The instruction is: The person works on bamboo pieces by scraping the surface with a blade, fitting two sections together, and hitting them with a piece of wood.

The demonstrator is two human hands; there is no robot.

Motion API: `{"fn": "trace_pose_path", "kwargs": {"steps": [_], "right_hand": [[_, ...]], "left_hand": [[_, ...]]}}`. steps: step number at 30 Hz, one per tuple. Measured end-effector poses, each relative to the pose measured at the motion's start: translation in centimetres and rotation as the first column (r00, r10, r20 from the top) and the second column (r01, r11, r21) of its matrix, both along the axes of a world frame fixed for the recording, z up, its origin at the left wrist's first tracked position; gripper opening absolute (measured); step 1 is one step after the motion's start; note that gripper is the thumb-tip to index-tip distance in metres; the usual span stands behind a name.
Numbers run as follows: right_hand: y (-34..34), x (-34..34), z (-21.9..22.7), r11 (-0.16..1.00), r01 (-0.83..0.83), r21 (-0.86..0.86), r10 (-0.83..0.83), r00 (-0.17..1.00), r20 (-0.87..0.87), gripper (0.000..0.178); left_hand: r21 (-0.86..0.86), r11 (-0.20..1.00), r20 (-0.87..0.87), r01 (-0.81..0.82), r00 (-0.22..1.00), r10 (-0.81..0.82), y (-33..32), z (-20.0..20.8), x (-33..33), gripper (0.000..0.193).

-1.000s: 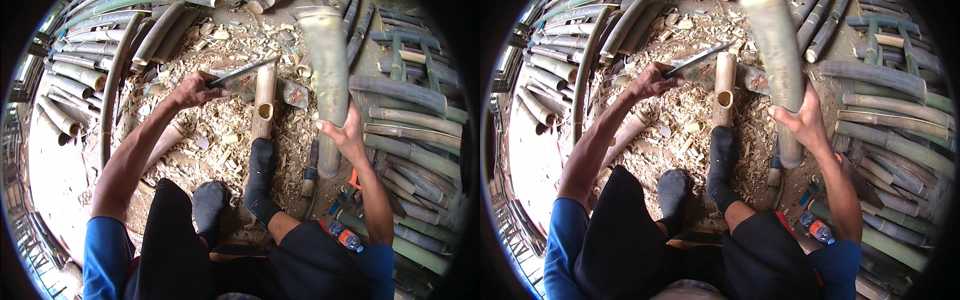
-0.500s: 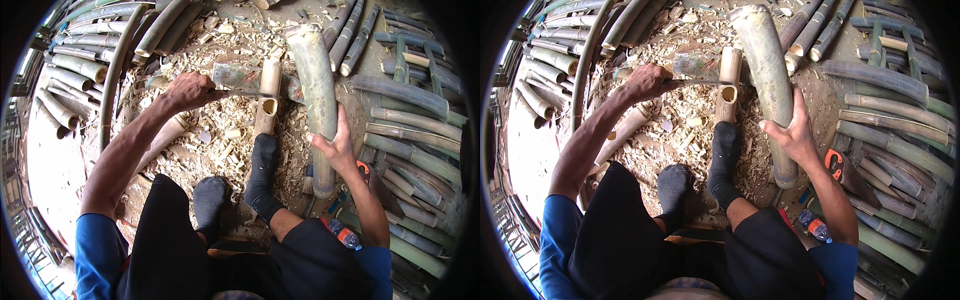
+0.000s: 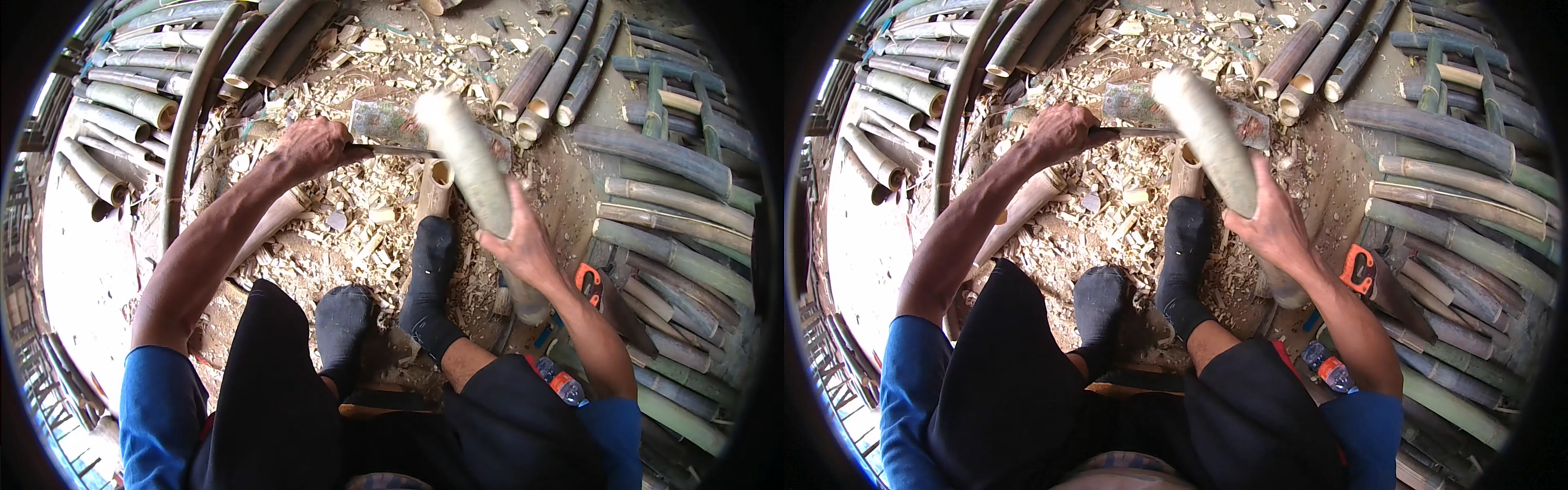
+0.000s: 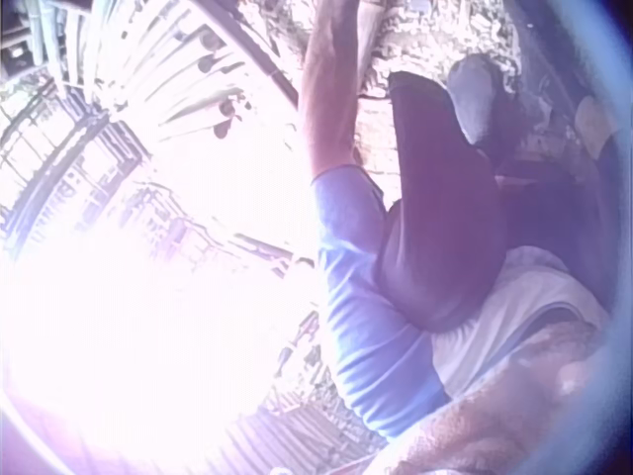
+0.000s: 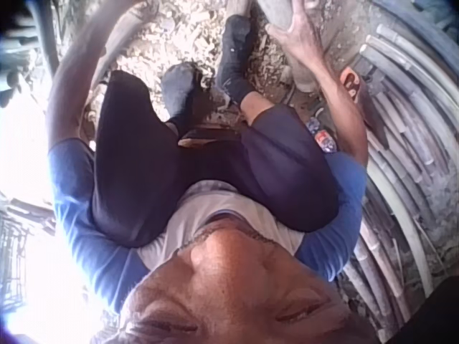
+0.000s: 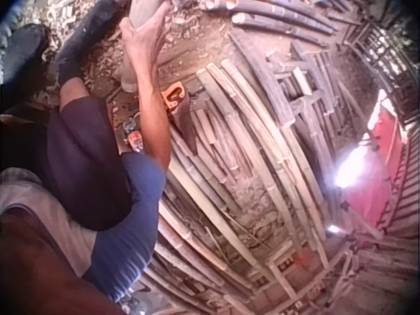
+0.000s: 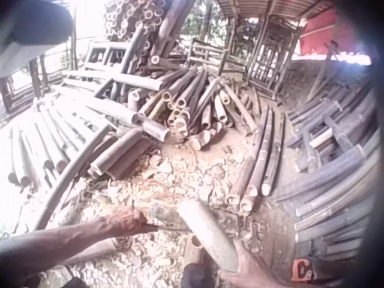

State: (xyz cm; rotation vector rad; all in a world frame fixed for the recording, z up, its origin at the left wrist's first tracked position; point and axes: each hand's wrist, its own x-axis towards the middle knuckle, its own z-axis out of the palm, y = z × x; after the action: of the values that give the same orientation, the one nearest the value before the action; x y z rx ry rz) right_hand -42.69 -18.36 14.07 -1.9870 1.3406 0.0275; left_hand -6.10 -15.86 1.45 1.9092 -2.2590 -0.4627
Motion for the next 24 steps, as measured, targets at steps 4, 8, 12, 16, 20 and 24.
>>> {"fn": "trace_pose_path", "kwargs": {"steps": [4,8,12,16,20,24], "right_hand": [[-0.6,-1.0,-0.6,0.992,-0.080,-0.097,0.080,0.997,-0.007,0.100],[-0.3,-0.5,-1.0,0.986,0.012,-0.167,0.035,0.960,0.279,0.098],[-0.2,0.2,-1.3,0.997,-0.025,-0.079,0.037,0.988,0.153,0.097],[-0.8,-0.7,-1.5,0.987,-0.097,-0.130,0.101,0.995,0.020,0.095],[-1.1,0.0,-1.7,0.969,-0.037,-0.244,0.115,0.943,0.312,0.097],[-0.8,0.1,-1.2,0.987,-0.149,0.065,0.157,0.976,-0.149,0.102]], "left_hand": [[0.034,0.999,0.044,0.015,0.999,-0.016,-0.2,-0.2,-0.4,0.062],[-0.053,0.996,-0.008,0.076,0.997,-0.076,0.0,-0.8,0.8,0.060],[-0.071,0.993,-0.065,0.096,0.993,-0.100,-0.3,-0.7,0.4,0.055],[0.051,0.995,-0.068,0.090,0.994,-0.086,-0.9,0.2,0.4,0.057],[0.198,0.978,-0.030,0.069,0.997,-0.065,-1.4,0.5,0.8,0.064],[0.235,0.969,-0.022,0.079,0.997,-0.076,-1.6,0.6,0.4,0.068]]}}
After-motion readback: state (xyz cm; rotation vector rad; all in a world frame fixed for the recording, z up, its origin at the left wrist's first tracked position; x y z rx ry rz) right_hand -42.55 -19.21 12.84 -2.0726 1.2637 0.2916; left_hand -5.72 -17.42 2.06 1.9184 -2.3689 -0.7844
